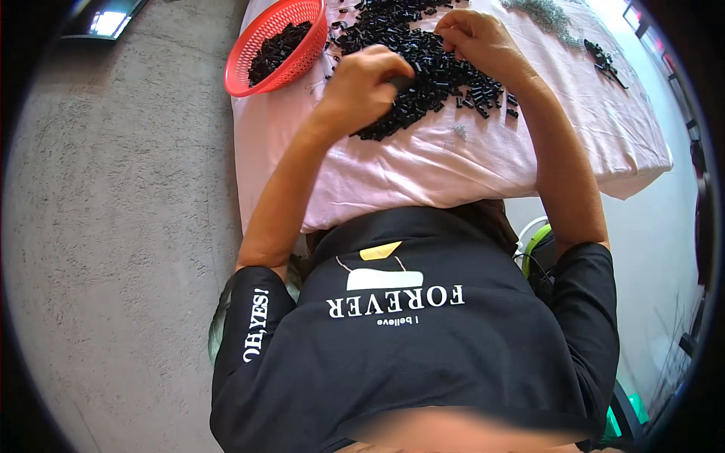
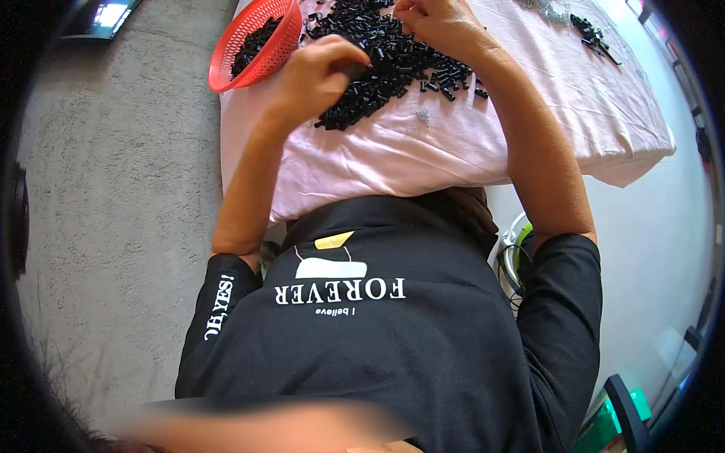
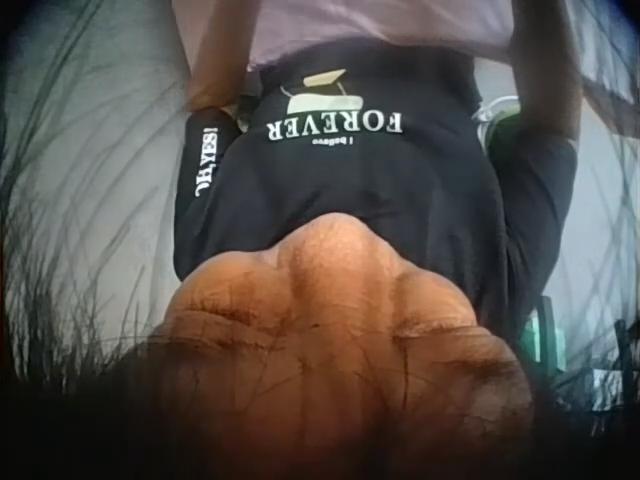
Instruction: Sorting and examining small black plastic parts on a workspace table.
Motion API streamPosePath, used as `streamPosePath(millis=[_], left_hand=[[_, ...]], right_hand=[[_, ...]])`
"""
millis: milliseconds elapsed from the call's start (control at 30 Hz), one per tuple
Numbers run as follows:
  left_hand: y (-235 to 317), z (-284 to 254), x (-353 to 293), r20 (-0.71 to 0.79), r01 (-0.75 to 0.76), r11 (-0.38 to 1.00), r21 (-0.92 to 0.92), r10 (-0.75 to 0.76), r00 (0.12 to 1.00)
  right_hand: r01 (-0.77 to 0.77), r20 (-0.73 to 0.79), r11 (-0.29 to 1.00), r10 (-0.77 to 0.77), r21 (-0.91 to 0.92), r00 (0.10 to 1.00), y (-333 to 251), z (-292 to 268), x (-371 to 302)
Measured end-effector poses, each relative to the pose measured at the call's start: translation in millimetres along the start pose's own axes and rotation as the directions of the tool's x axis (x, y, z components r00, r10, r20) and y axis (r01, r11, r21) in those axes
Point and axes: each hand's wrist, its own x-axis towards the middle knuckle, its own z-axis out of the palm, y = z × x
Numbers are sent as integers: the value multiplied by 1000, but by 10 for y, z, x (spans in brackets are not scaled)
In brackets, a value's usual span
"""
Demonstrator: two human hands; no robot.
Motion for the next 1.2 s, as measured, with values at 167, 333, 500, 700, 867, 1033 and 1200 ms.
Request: streamPosePath(millis=[167,333,500,700,867,1033,1200], left_hand=[[117,436,229,35,32,994,107,-36,999],[249,530,281,65,194,934,300,-223,973],[165,572,236,42,169,957,236,-184,982],[129,423,169,-48,115,990,85,-111,993],[73,378,57,-41,248,847,-469,-301,953],[89,322,15,-98,225,773,-593,-347,933],[105,306,10,-163,192,742,-642,-376,912]], right_hand=[[111,-77,989,-119,-95,990,9,-2,0],[139,-134,987,-148,-77,980,-31,18,-29],[139,-87,989,-143,-49,986,9,36,-20],[99,40,995,-98,-5,994,-12,43,-33],[-38,230,989,4,144,973,-35,52,-48],[-86,375,956,-26,281,927,-96,84,-67],[-110,389,901,-68,419,919,-146,112,-118]])
